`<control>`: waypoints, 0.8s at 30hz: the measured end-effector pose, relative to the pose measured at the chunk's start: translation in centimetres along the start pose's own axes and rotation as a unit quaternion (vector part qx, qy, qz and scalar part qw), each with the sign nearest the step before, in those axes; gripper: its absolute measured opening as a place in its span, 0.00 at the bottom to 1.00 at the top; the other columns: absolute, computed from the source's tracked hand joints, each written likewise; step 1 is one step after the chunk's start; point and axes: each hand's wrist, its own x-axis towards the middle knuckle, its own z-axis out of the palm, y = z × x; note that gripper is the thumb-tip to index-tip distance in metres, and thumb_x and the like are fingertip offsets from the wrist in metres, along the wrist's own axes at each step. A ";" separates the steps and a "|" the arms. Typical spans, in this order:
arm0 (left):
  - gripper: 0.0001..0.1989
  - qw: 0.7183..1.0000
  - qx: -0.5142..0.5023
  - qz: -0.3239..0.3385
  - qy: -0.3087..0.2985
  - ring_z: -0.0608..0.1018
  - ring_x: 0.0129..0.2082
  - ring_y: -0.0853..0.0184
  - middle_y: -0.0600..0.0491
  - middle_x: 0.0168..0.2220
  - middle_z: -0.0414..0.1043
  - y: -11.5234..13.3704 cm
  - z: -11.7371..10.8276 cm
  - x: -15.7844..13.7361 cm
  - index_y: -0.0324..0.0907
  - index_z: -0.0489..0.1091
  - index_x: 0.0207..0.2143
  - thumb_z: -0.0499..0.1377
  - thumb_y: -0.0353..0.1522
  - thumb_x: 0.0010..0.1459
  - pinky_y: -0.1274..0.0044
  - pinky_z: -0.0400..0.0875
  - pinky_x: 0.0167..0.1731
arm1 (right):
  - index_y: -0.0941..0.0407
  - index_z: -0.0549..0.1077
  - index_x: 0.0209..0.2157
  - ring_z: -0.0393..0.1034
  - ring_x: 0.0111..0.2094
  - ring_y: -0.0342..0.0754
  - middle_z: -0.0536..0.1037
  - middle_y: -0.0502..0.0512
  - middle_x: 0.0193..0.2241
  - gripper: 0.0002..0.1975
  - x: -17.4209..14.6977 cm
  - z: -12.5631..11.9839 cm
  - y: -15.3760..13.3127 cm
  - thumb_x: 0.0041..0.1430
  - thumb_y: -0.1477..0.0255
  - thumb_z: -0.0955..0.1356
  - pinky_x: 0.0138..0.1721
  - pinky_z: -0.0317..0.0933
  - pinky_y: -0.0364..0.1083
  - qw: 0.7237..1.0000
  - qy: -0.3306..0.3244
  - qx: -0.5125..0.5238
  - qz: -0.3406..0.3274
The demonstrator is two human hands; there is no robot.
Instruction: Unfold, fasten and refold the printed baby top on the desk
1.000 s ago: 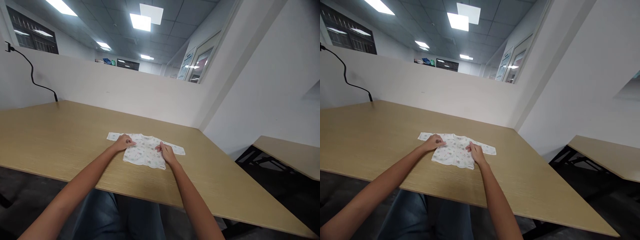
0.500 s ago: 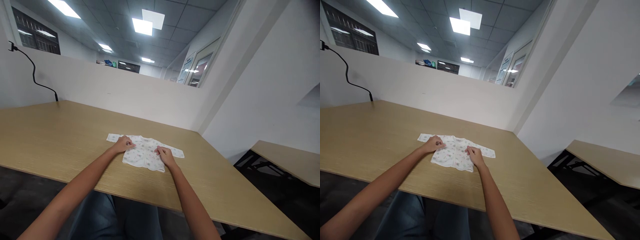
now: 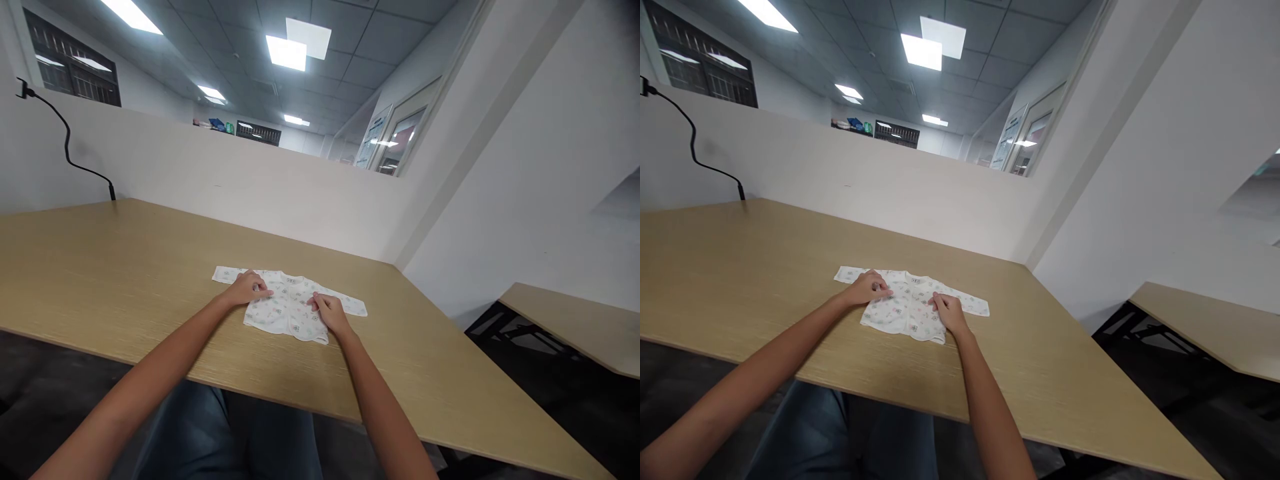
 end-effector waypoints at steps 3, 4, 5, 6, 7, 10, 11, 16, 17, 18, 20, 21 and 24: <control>0.19 1.000 -0.005 0.005 -0.004 0.76 0.42 0.58 0.51 0.32 0.81 0.0 0.0 0.0 0.46 0.78 0.25 0.63 0.50 0.56 0.70 0.66 0.45 | 0.57 0.83 0.31 0.71 0.29 0.49 0.76 0.53 0.23 0.27 0.0 0.0 0.1 0.66 0.53 0.61 0.37 0.61 0.46 1.000 0.000 -0.003 -0.001; 0.19 1.000 -0.006 0.006 -0.005 0.76 0.43 0.58 0.51 0.31 0.81 0.0 0.0 0.0 0.46 0.78 0.25 0.63 0.50 0.56 0.70 0.66 0.45 | 0.57 0.83 0.31 0.71 0.29 0.49 0.76 0.53 0.23 0.27 0.0 0.0 0.2 0.66 0.53 0.61 0.37 0.61 0.46 1.000 -0.001 -0.006 -0.002; 0.19 1.000 -0.005 0.006 -0.006 0.76 0.43 0.58 0.51 0.31 0.80 0.0 0.0 0.0 0.46 0.78 0.24 0.63 0.51 0.56 0.70 0.66 0.45 | 0.57 0.83 0.31 0.71 0.29 0.49 0.76 0.53 0.23 0.27 0.0 0.0 0.2 0.66 0.53 0.61 0.36 0.61 0.46 1.000 -0.002 -0.008 -0.003; 0.19 1.000 -0.005 0.005 -0.008 0.76 0.42 0.58 0.51 0.31 0.80 0.1 0.0 -0.1 0.46 0.78 0.24 0.63 0.51 0.56 0.71 0.66 0.45 | 0.57 0.83 0.31 0.71 0.28 0.49 0.76 0.53 0.23 0.27 0.0 0.0 0.2 0.66 0.53 0.61 0.36 0.61 0.45 1.000 -0.003 -0.011 -0.003; 0.20 1.000 -0.004 0.005 -0.011 0.76 0.42 0.58 0.51 0.31 0.80 0.1 -0.1 -0.1 0.46 0.78 0.24 0.63 0.51 0.56 0.71 0.66 0.44 | 0.58 0.83 0.31 0.71 0.28 0.49 0.76 0.54 0.23 0.27 0.0 0.0 0.3 0.66 0.53 0.61 0.35 0.60 0.45 1.000 -0.003 -0.014 -0.004; 0.19 1.000 -0.003 0.001 -0.021 0.76 0.43 0.58 0.51 0.31 0.80 0.4 -0.2 -0.2 0.45 0.77 0.24 0.63 0.50 0.56 0.71 0.66 0.43 | 0.57 0.83 0.31 0.71 0.28 0.49 0.76 0.54 0.23 0.28 0.1 0.0 0.3 0.66 0.52 0.61 0.35 0.61 0.46 1.000 -0.005 -0.019 -0.006; 0.19 1.000 -0.003 -0.001 -0.025 0.75 0.43 0.58 0.52 0.31 0.80 0.4 -0.3 -0.2 0.45 0.78 0.24 0.63 0.50 0.56 0.71 0.66 0.42 | 0.57 0.83 0.31 0.71 0.28 0.49 0.77 0.54 0.23 0.28 0.1 0.0 0.3 0.66 0.52 0.61 0.36 0.61 0.46 1.000 -0.005 -0.020 -0.007; 0.18 0.999 -0.005 -0.008 -0.031 0.75 0.43 0.59 0.51 0.31 0.80 0.7 -0.4 -0.2 0.46 0.79 0.25 0.64 0.50 0.55 0.72 0.66 0.42 | 0.57 0.83 0.31 0.71 0.28 0.50 0.77 0.54 0.23 0.27 0.1 0.0 0.3 0.66 0.53 0.61 0.36 0.61 0.46 1.000 -0.006 -0.024 -0.007; 0.18 0.999 -0.005 -0.010 -0.031 0.75 0.43 0.59 0.51 0.31 0.80 0.7 -0.4 -0.2 0.46 0.79 0.26 0.64 0.50 0.55 0.72 0.66 0.42 | 0.57 0.83 0.31 0.71 0.28 0.50 0.77 0.54 0.23 0.27 0.1 0.0 0.2 0.66 0.53 0.61 0.36 0.61 0.46 1.000 -0.007 -0.026 -0.005; 0.18 0.999 -0.006 -0.012 -0.032 0.75 0.43 0.59 0.51 0.31 0.80 0.7 -0.4 -0.2 0.46 0.79 0.26 0.64 0.50 0.55 0.72 0.66 0.42 | 0.57 0.83 0.31 0.71 0.28 0.50 0.77 0.54 0.23 0.27 0.0 0.0 0.1 0.66 0.53 0.61 0.35 0.61 0.46 1.000 -0.008 -0.027 -0.005; 0.18 0.999 -0.010 -0.016 -0.034 0.75 0.43 0.58 0.51 0.31 0.80 0.7 -0.5 -0.2 0.46 0.79 0.26 0.64 0.50 0.55 0.72 0.66 0.42 | 0.57 0.82 0.31 0.72 0.29 0.50 0.77 0.55 0.23 0.27 0.0 0.0 0.0 0.66 0.53 0.61 0.35 0.61 0.46 1.000 -0.009 -0.028 -0.006; 0.18 0.999 -0.012 -0.017 -0.034 0.75 0.44 0.58 0.51 0.31 0.80 0.7 -0.5 -0.2 0.46 0.79 0.26 0.64 0.50 0.55 0.72 0.66 0.42 | 0.57 0.82 0.31 0.72 0.29 0.50 0.78 0.55 0.23 0.27 0.0 0.0 0.0 0.66 0.53 0.61 0.36 0.61 0.46 1.000 -0.009 -0.028 -0.007; 0.18 0.999 -0.010 -0.015 -0.035 0.75 0.44 0.58 0.52 0.32 0.81 0.6 -0.5 -0.2 0.46 0.79 0.26 0.64 0.50 0.55 0.72 0.66 0.43 | 0.57 0.82 0.30 0.72 0.29 0.50 0.77 0.54 0.23 0.27 0.0 0.0 0.0 0.66 0.54 0.61 0.36 0.62 0.46 1.000 -0.009 -0.028 -0.009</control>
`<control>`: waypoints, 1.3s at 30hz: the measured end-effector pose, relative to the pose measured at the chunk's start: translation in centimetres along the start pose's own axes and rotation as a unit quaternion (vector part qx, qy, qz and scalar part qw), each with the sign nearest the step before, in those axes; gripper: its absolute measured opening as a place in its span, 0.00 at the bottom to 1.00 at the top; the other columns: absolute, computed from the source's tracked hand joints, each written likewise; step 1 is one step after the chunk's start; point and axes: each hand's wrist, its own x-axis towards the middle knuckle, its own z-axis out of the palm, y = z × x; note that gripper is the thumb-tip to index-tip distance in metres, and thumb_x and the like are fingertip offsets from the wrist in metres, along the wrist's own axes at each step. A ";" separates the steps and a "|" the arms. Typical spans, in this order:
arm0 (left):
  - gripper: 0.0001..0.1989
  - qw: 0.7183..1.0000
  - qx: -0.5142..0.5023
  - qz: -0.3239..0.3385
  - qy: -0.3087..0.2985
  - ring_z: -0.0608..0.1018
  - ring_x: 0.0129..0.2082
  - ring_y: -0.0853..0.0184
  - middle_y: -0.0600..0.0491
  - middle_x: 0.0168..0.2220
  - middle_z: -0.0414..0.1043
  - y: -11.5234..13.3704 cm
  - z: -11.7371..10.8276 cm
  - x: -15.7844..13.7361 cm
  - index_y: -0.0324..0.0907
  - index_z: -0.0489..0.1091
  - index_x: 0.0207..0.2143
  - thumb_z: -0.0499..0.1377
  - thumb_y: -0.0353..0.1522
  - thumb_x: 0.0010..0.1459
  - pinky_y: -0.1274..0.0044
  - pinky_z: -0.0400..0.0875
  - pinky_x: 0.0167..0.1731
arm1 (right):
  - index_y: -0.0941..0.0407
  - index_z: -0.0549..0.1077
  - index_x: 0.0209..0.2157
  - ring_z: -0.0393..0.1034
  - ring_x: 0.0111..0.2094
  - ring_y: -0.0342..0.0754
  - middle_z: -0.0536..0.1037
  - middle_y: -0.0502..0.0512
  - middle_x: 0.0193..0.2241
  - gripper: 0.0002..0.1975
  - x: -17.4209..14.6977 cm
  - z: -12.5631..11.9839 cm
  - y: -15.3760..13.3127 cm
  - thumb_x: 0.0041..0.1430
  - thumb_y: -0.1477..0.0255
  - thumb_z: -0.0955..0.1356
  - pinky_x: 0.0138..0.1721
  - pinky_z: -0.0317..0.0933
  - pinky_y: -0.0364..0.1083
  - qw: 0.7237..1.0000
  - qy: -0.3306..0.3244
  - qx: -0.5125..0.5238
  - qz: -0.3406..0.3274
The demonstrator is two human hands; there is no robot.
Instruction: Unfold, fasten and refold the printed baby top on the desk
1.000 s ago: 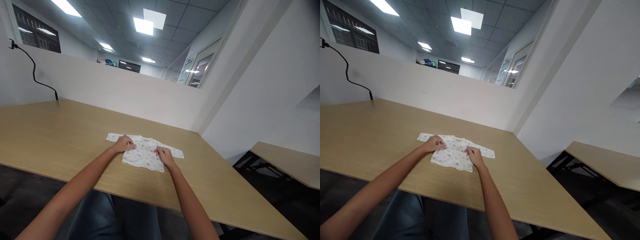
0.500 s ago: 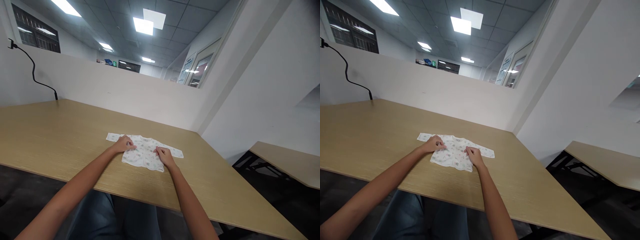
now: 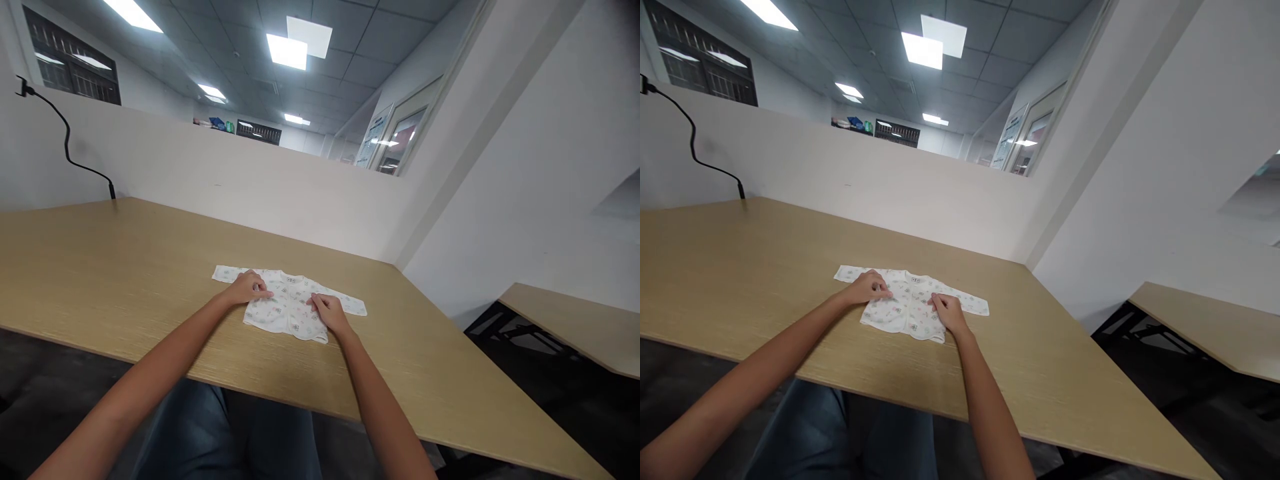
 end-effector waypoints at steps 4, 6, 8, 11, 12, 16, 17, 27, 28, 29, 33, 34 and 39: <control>0.18 1.000 0.001 0.011 0.004 0.75 0.44 0.59 0.52 0.32 0.81 -0.4 0.1 0.1 0.47 0.79 0.27 0.64 0.50 0.55 0.73 0.65 0.43 | 0.58 0.82 0.30 0.72 0.29 0.50 0.77 0.54 0.23 0.27 0.0 0.0 0.1 0.66 0.54 0.61 0.36 0.62 0.46 1.000 0.001 0.002 0.001; 0.17 1.000 -0.002 0.016 0.004 0.75 0.43 0.60 0.52 0.32 0.81 -0.6 0.2 0.1 0.47 0.80 0.27 0.64 0.50 0.55 0.73 0.65 0.42 | 0.58 0.82 0.30 0.72 0.29 0.50 0.77 0.54 0.23 0.27 0.0 0.0 0.1 0.66 0.54 0.61 0.36 0.62 0.46 1.000 -0.002 0.001 0.000; 0.17 1.000 -0.006 0.019 0.003 0.75 0.43 0.60 0.52 0.32 0.81 -0.8 0.3 0.2 0.47 0.80 0.27 0.64 0.50 0.55 0.74 0.65 0.42 | 0.58 0.82 0.30 0.72 0.29 0.50 0.77 0.54 0.23 0.27 0.0 0.0 0.0 0.66 0.54 0.61 0.36 0.62 0.46 1.000 -0.003 0.000 -0.001; 0.17 1.000 -0.010 0.024 0.002 0.75 0.43 0.60 0.52 0.33 0.81 -1.0 0.4 0.2 0.47 0.81 0.28 0.64 0.50 0.55 0.73 0.65 0.43 | 0.58 0.82 0.30 0.72 0.29 0.50 0.77 0.54 0.23 0.27 0.0 0.0 -0.1 0.66 0.54 0.61 0.36 0.62 0.46 1.000 -0.004 -0.002 -0.001; 0.17 1.000 -0.012 0.026 0.002 0.75 0.43 0.60 0.52 0.33 0.81 -1.0 0.4 0.3 0.47 0.81 0.28 0.64 0.50 0.55 0.73 0.65 0.43 | 0.58 0.82 0.30 0.72 0.29 0.50 0.77 0.54 0.23 0.27 0.0 0.0 -0.2 0.66 0.54 0.61 0.35 0.62 0.46 1.000 -0.005 -0.002 0.000; 0.17 0.999 -0.007 0.032 0.001 0.75 0.43 0.59 0.52 0.33 0.80 -1.1 0.4 0.3 0.48 0.81 0.28 0.64 0.50 0.55 0.73 0.66 0.43 | 0.58 0.82 0.30 0.72 0.28 0.50 0.77 0.55 0.23 0.27 0.0 0.0 -0.3 0.66 0.54 0.61 0.35 0.62 0.46 1.000 -0.007 -0.002 0.000; 0.17 0.999 -0.004 0.033 0.001 0.75 0.43 0.59 0.51 0.33 0.80 -1.1 0.4 0.2 0.48 0.81 0.28 0.64 0.50 0.55 0.73 0.66 0.43 | 0.58 0.82 0.30 0.72 0.28 0.50 0.78 0.55 0.23 0.27 -0.1 0.0 -0.3 0.66 0.54 0.61 0.35 0.62 0.46 1.000 -0.007 -0.003 0.001; 0.19 0.998 -0.006 0.056 0.041 0.76 0.43 0.60 0.50 0.39 0.80 -0.5 0.0 0.1 0.46 0.79 0.38 0.56 0.48 0.64 0.70 0.66 0.47 | 0.58 0.82 0.29 0.72 0.28 0.50 0.78 0.55 0.23 0.27 -0.1 -0.1 -0.5 0.65 0.54 0.61 0.35 0.62 0.45 1.000 -0.009 0.001 0.005; 0.19 0.997 -0.005 0.056 0.052 0.76 0.43 0.60 0.50 0.40 0.80 -0.5 0.0 0.1 0.45 0.79 0.39 0.54 0.47 0.65 0.70 0.66 0.48 | 0.58 0.82 0.29 0.72 0.28 0.50 0.78 0.55 0.23 0.27 -0.1 0.0 -0.5 0.65 0.54 0.61 0.35 0.61 0.45 1.000 -0.008 0.002 0.005; 0.19 0.996 -0.002 0.056 0.062 0.76 0.43 0.59 0.49 0.40 0.80 -0.5 0.0 0.1 0.45 0.79 0.39 0.53 0.46 0.66 0.69 0.66 0.48 | 0.58 0.82 0.29 0.71 0.28 0.50 0.77 0.55 0.23 0.27 -0.1 0.0 -0.4 0.65 0.54 0.61 0.34 0.61 0.45 1.000 -0.008 0.003 0.005; 0.19 0.996 0.011 0.058 0.071 0.76 0.44 0.59 0.48 0.40 0.79 -0.6 0.2 0.3 0.44 0.78 0.39 0.50 0.42 0.68 0.68 0.66 0.50 | 0.58 0.82 0.30 0.71 0.27 0.49 0.77 0.54 0.23 0.27 -0.1 0.0 -0.4 0.65 0.54 0.61 0.34 0.61 0.45 1.000 -0.010 0.005 0.002; 0.19 0.996 0.011 0.057 0.068 0.76 0.44 0.58 0.48 0.40 0.79 -0.6 0.2 0.3 0.44 0.77 0.38 0.49 0.42 0.68 0.68 0.66 0.50 | 0.58 0.82 0.30 0.71 0.27 0.49 0.77 0.54 0.23 0.27 -0.1 0.0 -0.4 0.66 0.54 0.61 0.34 0.61 0.45 1.000 -0.010 0.004 0.002; 0.18 0.997 0.005 0.050 0.066 0.76 0.45 0.58 0.49 0.41 0.79 -0.8 0.2 0.3 0.45 0.77 0.38 0.48 0.40 0.67 0.68 0.66 0.50 | 0.58 0.82 0.30 0.71 0.28 0.50 0.77 0.54 0.23 0.27 -0.2 -0.1 -0.5 0.65 0.54 0.61 0.34 0.61 0.45 1.000 -0.012 0.004 0.006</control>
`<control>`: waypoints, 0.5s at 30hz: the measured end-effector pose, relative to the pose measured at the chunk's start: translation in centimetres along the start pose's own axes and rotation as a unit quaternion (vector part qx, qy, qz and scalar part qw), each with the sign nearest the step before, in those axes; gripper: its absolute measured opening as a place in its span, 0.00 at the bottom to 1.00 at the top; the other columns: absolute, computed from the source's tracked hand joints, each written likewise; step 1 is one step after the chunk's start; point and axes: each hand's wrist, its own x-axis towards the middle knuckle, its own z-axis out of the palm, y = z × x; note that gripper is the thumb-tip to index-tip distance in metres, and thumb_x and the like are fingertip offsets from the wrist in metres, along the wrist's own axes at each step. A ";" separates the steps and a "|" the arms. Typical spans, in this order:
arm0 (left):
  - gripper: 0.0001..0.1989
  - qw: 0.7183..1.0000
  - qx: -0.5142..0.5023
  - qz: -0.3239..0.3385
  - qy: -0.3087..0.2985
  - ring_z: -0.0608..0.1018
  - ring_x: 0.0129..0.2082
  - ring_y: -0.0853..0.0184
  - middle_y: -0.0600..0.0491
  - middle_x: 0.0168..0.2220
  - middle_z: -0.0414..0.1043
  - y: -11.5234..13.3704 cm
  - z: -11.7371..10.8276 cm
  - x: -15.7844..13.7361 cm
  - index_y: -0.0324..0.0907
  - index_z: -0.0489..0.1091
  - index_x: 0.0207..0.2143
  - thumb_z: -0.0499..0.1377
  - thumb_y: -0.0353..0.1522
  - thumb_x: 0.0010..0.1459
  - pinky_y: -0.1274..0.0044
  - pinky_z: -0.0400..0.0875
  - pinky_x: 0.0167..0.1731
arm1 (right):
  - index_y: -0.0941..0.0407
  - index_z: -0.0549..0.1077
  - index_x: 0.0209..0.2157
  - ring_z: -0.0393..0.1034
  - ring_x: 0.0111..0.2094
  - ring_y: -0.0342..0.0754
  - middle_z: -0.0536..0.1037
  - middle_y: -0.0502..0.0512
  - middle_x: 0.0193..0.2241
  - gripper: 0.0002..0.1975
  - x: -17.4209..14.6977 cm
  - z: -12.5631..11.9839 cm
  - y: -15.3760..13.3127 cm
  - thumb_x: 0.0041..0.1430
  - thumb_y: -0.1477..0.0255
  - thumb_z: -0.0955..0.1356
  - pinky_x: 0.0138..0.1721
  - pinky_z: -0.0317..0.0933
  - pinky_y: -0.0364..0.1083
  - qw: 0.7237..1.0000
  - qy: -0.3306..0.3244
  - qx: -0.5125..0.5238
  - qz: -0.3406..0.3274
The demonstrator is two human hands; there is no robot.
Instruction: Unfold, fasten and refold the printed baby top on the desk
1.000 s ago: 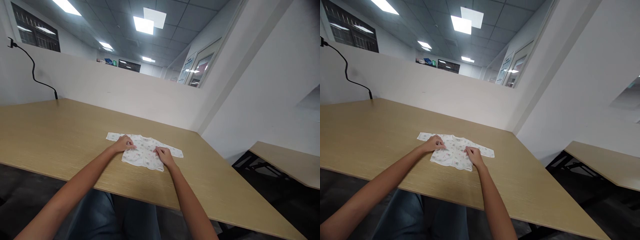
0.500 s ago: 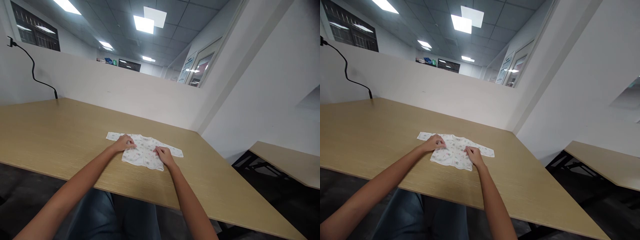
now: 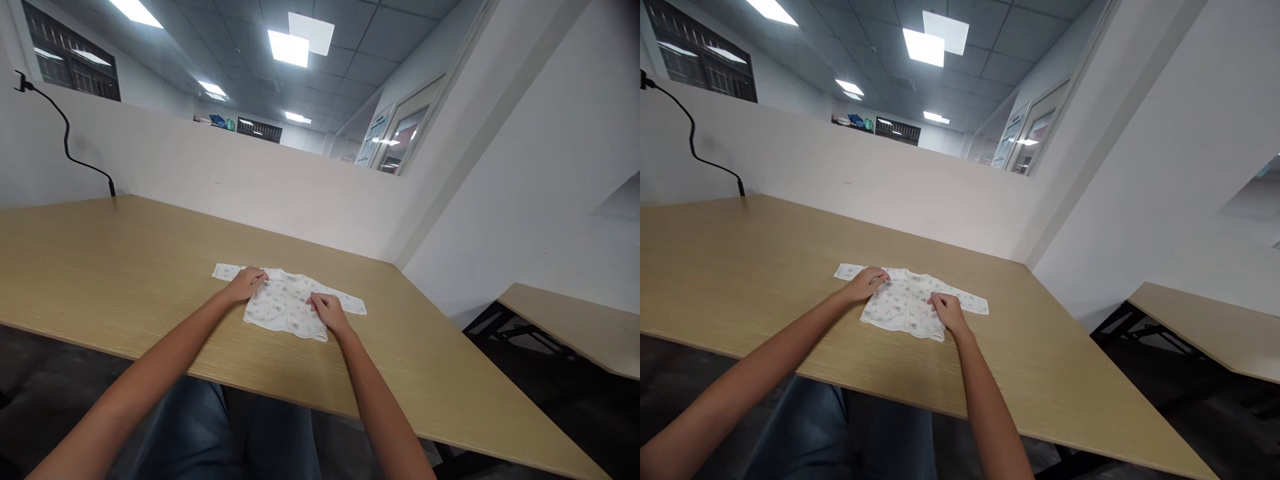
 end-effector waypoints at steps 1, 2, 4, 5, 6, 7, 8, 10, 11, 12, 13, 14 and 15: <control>0.18 1.000 -0.001 0.000 0.001 0.76 0.45 0.58 0.49 0.41 0.79 -0.1 0.0 0.0 0.45 0.76 0.38 0.48 0.40 0.67 0.68 0.66 0.50 | 0.58 0.82 0.30 0.71 0.28 0.50 0.77 0.54 0.23 0.27 0.0 0.0 0.0 0.65 0.54 0.61 0.35 0.62 0.45 1.000 0.000 0.000 -0.001; 0.18 1.000 -0.004 -0.002 0.002 0.75 0.45 0.58 0.49 0.41 0.79 -0.2 0.1 0.0 0.45 0.76 0.38 0.47 0.40 0.68 0.68 0.66 0.50 | 0.58 0.82 0.30 0.71 0.28 0.50 0.77 0.55 0.23 0.27 0.0 0.0 0.0 0.65 0.53 0.61 0.35 0.62 0.46 1.000 0.000 -0.001 -0.001; 0.19 1.000 -0.010 -0.009 0.004 0.75 0.45 0.59 0.49 0.40 0.78 -0.3 0.1 0.0 0.45 0.76 0.41 0.46 0.39 0.68 0.69 0.66 0.50 | 0.58 0.82 0.30 0.72 0.28 0.50 0.78 0.55 0.23 0.27 0.0 0.0 0.0 0.65 0.53 0.61 0.35 0.62 0.46 1.000 -0.001 -0.004 0.000; 0.20 1.000 -0.013 -0.013 0.005 0.75 0.45 0.59 0.50 0.39 0.78 -0.4 0.2 0.0 0.45 0.75 0.42 0.45 0.39 0.69 0.69 0.66 0.49 | 0.58 0.82 0.30 0.72 0.28 0.50 0.78 0.55 0.23 0.27 0.0 0.0 0.0 0.65 0.53 0.61 0.35 0.62 0.46 1.000 -0.001 -0.005 0.001; 0.20 1.000 -0.016 -0.016 0.006 0.75 0.45 0.59 0.50 0.38 0.78 -0.5 0.2 0.0 0.45 0.75 0.43 0.44 0.39 0.69 0.69 0.66 0.49 | 0.58 0.82 0.30 0.72 0.28 0.50 0.78 0.55 0.23 0.27 0.0 0.0 0.0 0.65 0.53 0.61 0.35 0.62 0.46 1.000 -0.001 -0.007 0.003; 0.20 1.000 -0.017 -0.018 0.006 0.75 0.45 0.59 0.50 0.37 0.77 -0.5 0.2 0.0 0.45 0.74 0.44 0.43 0.39 0.69 0.69 0.66 0.49 | 0.58 0.82 0.30 0.72 0.28 0.50 0.78 0.55 0.23 0.27 0.0 0.0 0.0 0.65 0.53 0.61 0.35 0.62 0.46 1.000 -0.001 -0.007 0.004; 0.20 1.000 -0.018 -0.019 0.006 0.75 0.45 0.59 0.50 0.37 0.77 -0.5 0.2 0.0 0.46 0.74 0.44 0.43 0.39 0.69 0.69 0.66 0.49 | 0.58 0.82 0.30 0.72 0.28 0.50 0.78 0.55 0.23 0.27 0.0 0.0 0.0 0.65 0.53 0.61 0.35 0.62 0.46 1.000 -0.001 -0.007 0.004; 0.20 1.000 -0.018 -0.019 0.004 0.75 0.45 0.59 0.51 0.36 0.76 -0.4 0.1 0.0 0.46 0.74 0.44 0.43 0.39 0.69 0.70 0.66 0.48 | 0.58 0.82 0.30 0.72 0.28 0.50 0.77 0.54 0.23 0.27 0.0 0.0 0.1 0.65 0.54 0.61 0.34 0.62 0.45 1.000 -0.002 -0.005 0.003; 0.20 1.000 -0.019 -0.018 0.003 0.75 0.44 0.59 0.51 0.36 0.76 -0.4 0.1 0.0 0.46 0.73 0.44 0.42 0.39 0.69 0.70 0.66 0.48 | 0.58 0.82 0.30 0.71 0.28 0.50 0.77 0.54 0.23 0.27 0.0 0.0 0.1 0.65 0.54 0.61 0.34 0.61 0.45 1.000 -0.002 -0.003 0.003; 0.20 1.000 -0.019 -0.017 0.001 0.74 0.44 0.60 0.51 0.36 0.76 -0.3 0.1 -0.1 0.46 0.73 0.43 0.42 0.39 0.69 0.70 0.66 0.47 | 0.58 0.82 0.30 0.71 0.28 0.49 0.77 0.54 0.23 0.26 0.0 0.0 0.1 0.65 0.54 0.61 0.34 0.61 0.45 1.000 -0.003 -0.002 0.003; 0.20 1.000 -0.018 -0.016 -0.001 0.74 0.43 0.60 0.51 0.36 0.76 -0.3 0.1 -0.1 0.46 0.73 0.42 0.42 0.39 0.69 0.70 0.66 0.47 | 0.58 0.82 0.30 0.71 0.28 0.49 0.77 0.54 0.23 0.26 0.0 0.0 0.1 0.66 0.54 0.61 0.34 0.61 0.45 1.000 -0.004 -0.002 0.003; 0.20 1.000 -0.018 -0.016 -0.003 0.74 0.43 0.60 0.51 0.35 0.76 -0.3 0.0 -0.1 0.46 0.73 0.41 0.41 0.39 0.69 0.70 0.66 0.46 | 0.58 0.82 0.30 0.71 0.28 0.49 0.77 0.54 0.23 0.26 0.0 0.0 0.1 0.66 0.54 0.61 0.34 0.61 0.45 1.000 -0.004 -0.001 0.002; 0.20 1.000 -0.018 -0.017 -0.005 0.74 0.43 0.60 0.51 0.35 0.76 -0.3 0.0 -0.1 0.46 0.73 0.39 0.41 0.38 0.69 0.70 0.66 0.46 | 0.58 0.82 0.30 0.71 0.28 0.49 0.77 0.54 0.23 0.26 0.0 0.0 0.1 0.66 0.54 0.61 0.34 0.61 0.45 1.000 -0.004 -0.001 0.002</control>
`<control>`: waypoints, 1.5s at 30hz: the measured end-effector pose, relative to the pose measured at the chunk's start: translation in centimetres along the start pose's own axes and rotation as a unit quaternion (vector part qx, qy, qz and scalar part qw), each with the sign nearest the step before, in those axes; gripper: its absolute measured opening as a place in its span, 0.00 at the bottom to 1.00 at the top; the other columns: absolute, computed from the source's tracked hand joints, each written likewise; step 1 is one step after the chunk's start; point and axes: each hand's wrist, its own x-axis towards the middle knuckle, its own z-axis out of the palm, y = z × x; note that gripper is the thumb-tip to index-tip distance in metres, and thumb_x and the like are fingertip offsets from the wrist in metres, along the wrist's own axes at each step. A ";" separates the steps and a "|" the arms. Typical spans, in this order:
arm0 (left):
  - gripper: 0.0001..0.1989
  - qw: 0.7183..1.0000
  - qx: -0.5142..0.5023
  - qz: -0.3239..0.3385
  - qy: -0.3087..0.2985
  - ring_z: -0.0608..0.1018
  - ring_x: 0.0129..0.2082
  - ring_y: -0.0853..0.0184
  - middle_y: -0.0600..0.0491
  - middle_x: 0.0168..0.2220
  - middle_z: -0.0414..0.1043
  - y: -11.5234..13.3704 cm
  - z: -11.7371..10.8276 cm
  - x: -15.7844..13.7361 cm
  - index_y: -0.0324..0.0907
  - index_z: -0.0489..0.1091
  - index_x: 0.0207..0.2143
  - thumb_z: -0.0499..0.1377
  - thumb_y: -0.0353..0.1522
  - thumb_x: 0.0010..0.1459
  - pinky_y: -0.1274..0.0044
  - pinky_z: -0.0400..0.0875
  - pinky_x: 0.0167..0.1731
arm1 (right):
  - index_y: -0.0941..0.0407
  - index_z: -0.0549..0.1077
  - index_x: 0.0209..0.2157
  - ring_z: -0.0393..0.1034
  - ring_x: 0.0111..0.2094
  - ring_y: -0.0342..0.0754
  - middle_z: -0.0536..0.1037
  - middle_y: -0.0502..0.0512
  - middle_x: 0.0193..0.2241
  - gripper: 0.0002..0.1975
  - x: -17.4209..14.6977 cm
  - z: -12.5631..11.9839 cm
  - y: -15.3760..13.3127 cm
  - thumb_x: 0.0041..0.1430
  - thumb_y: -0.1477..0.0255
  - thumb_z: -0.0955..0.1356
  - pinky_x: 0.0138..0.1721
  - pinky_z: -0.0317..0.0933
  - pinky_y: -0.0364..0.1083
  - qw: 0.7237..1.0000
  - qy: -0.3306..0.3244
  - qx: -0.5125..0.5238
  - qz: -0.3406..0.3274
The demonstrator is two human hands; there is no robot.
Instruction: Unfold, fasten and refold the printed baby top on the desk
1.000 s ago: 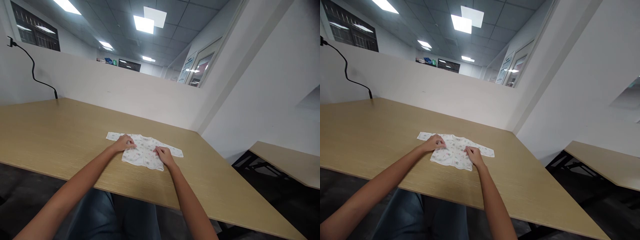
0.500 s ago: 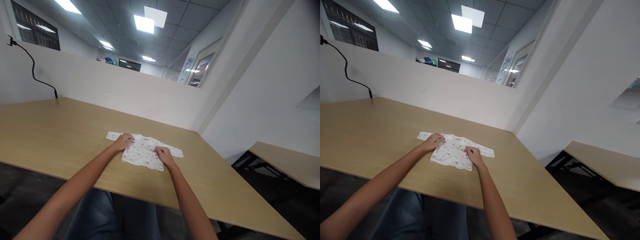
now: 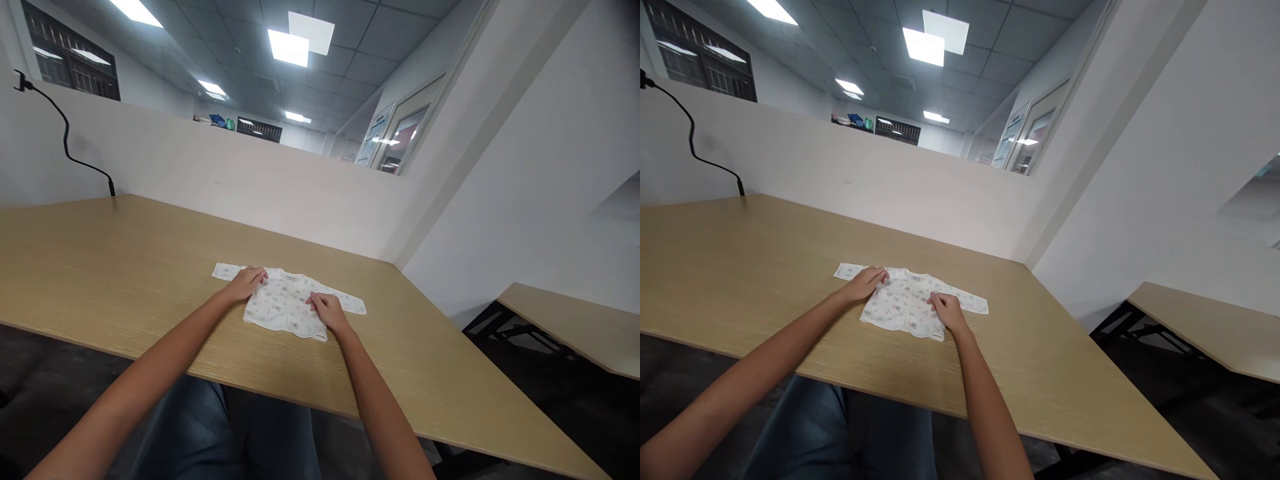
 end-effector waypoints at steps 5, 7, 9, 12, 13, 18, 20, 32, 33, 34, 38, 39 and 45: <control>0.17 1.000 0.000 -0.007 -0.010 0.73 0.41 0.60 0.51 0.34 0.76 0.0 0.0 -0.1 0.45 0.73 0.36 0.44 0.34 0.66 0.70 0.66 0.45 | 0.58 0.82 0.30 0.72 0.28 0.50 0.78 0.54 0.23 0.27 0.0 0.0 0.0 0.66 0.54 0.61 0.35 0.62 0.45 1.000 0.002 -0.001 0.004; 0.16 1.000 0.001 -0.005 -0.011 0.73 0.40 0.60 0.51 0.34 0.76 0.0 0.0 -0.1 0.45 0.73 0.35 0.45 0.34 0.66 0.70 0.66 0.44 | 0.58 0.82 0.30 0.72 0.29 0.50 0.78 0.54 0.23 0.27 0.0 0.0 0.0 0.65 0.54 0.61 0.35 0.62 0.45 1.000 0.001 -0.003 0.005; 0.16 1.000 0.003 -0.003 -0.011 0.74 0.40 0.60 0.52 0.33 0.75 -0.1 0.0 0.0 0.45 0.72 0.35 0.45 0.33 0.65 0.70 0.66 0.44 | 0.58 0.82 0.30 0.72 0.29 0.50 0.78 0.54 0.23 0.27 0.0 0.0 -0.1 0.65 0.54 0.61 0.35 0.62 0.45 1.000 0.001 -0.004 0.006; 0.17 1.000 0.004 0.002 -0.011 0.74 0.40 0.61 0.52 0.33 0.75 -0.1 0.0 0.0 0.45 0.72 0.34 0.45 0.33 0.66 0.71 0.66 0.43 | 0.58 0.82 0.29 0.71 0.29 0.50 0.77 0.54 0.23 0.27 0.0 0.0 0.0 0.65 0.54 0.61 0.35 0.61 0.45 1.000 0.002 0.000 0.006; 0.17 1.000 0.005 0.003 -0.011 0.74 0.40 0.61 0.52 0.33 0.75 -0.2 0.0 0.0 0.45 0.72 0.34 0.44 0.34 0.66 0.71 0.66 0.43 | 0.58 0.82 0.29 0.71 0.28 0.50 0.77 0.54 0.23 0.27 0.0 0.0 0.0 0.65 0.54 0.61 0.35 0.61 0.45 1.000 0.001 0.001 0.006; 0.18 1.000 0.015 0.012 -0.017 0.74 0.41 0.60 0.52 0.33 0.76 -0.4 0.1 0.1 0.46 0.73 0.34 0.44 0.37 0.68 0.71 0.65 0.45 | 0.58 0.82 0.30 0.71 0.29 0.50 0.77 0.54 0.23 0.26 0.0 0.1 0.2 0.65 0.54 0.61 0.34 0.61 0.45 1.000 -0.002 0.002 0.007; 0.19 1.000 0.016 0.016 -0.022 0.74 0.41 0.60 0.52 0.33 0.77 -0.4 0.1 0.1 0.46 0.73 0.34 0.45 0.38 0.68 0.71 0.65 0.46 | 0.58 0.82 0.30 0.71 0.29 0.50 0.77 0.54 0.24 0.27 0.0 0.1 0.2 0.65 0.54 0.61 0.35 0.61 0.45 1.000 -0.003 0.004 0.007; 0.18 0.999 0.019 0.039 -0.025 0.72 0.37 0.62 0.53 0.32 0.74 -0.4 0.2 0.2 0.44 0.70 0.31 0.44 0.37 0.68 0.73 0.64 0.43 | 0.58 0.81 0.29 0.72 0.29 0.50 0.78 0.54 0.24 0.27 0.0 0.0 0.0 0.65 0.54 0.61 0.35 0.61 0.45 1.000 -0.009 0.003 0.009; 0.18 0.999 0.019 0.040 -0.026 0.72 0.37 0.62 0.53 0.32 0.74 -0.4 0.2 0.2 0.44 0.69 0.31 0.44 0.37 0.68 0.73 0.64 0.43 | 0.58 0.81 0.29 0.72 0.29 0.50 0.78 0.54 0.24 0.27 0.0 0.0 0.1 0.65 0.54 0.61 0.35 0.61 0.45 1.000 -0.010 0.003 0.009; 0.18 0.999 0.018 0.041 -0.027 0.72 0.37 0.62 0.53 0.32 0.74 -0.4 0.2 0.2 0.44 0.69 0.30 0.44 0.37 0.68 0.73 0.64 0.43 | 0.58 0.81 0.29 0.72 0.29 0.50 0.78 0.54 0.24 0.27 0.0 0.0 0.1 0.65 0.54 0.61 0.35 0.61 0.45 1.000 -0.010 0.003 0.011; 0.17 0.999 0.018 0.039 -0.029 0.72 0.37 0.62 0.53 0.32 0.75 -0.4 0.2 0.3 0.44 0.69 0.30 0.45 0.37 0.67 0.72 0.64 0.43 | 0.58 0.82 0.30 0.71 0.28 0.49 0.77 0.54 0.23 0.26 -0.1 0.0 0.2 0.64 0.53 0.62 0.34 0.60 0.45 1.000 -0.010 0.005 0.015; 0.17 0.999 0.017 0.036 -0.029 0.73 0.37 0.62 0.53 0.32 0.75 -0.4 0.2 0.3 0.44 0.69 0.30 0.46 0.37 0.67 0.72 0.64 0.43 | 0.58 0.82 0.30 0.71 0.28 0.49 0.77 0.54 0.23 0.26 -0.1 0.0 0.2 0.64 0.54 0.62 0.34 0.60 0.45 1.000 -0.010 0.006 0.015; 0.17 0.999 0.020 0.030 -0.032 0.73 0.38 0.62 0.53 0.33 0.76 -0.2 0.2 0.2 0.44 0.71 0.30 0.46 0.36 0.67 0.72 0.64 0.44 | 0.58 0.82 0.29 0.70 0.28 0.49 0.77 0.54 0.24 0.26 0.0 0.1 0.1 0.65 0.54 0.62 0.35 0.60 0.45 1.000 -0.011 0.003 0.013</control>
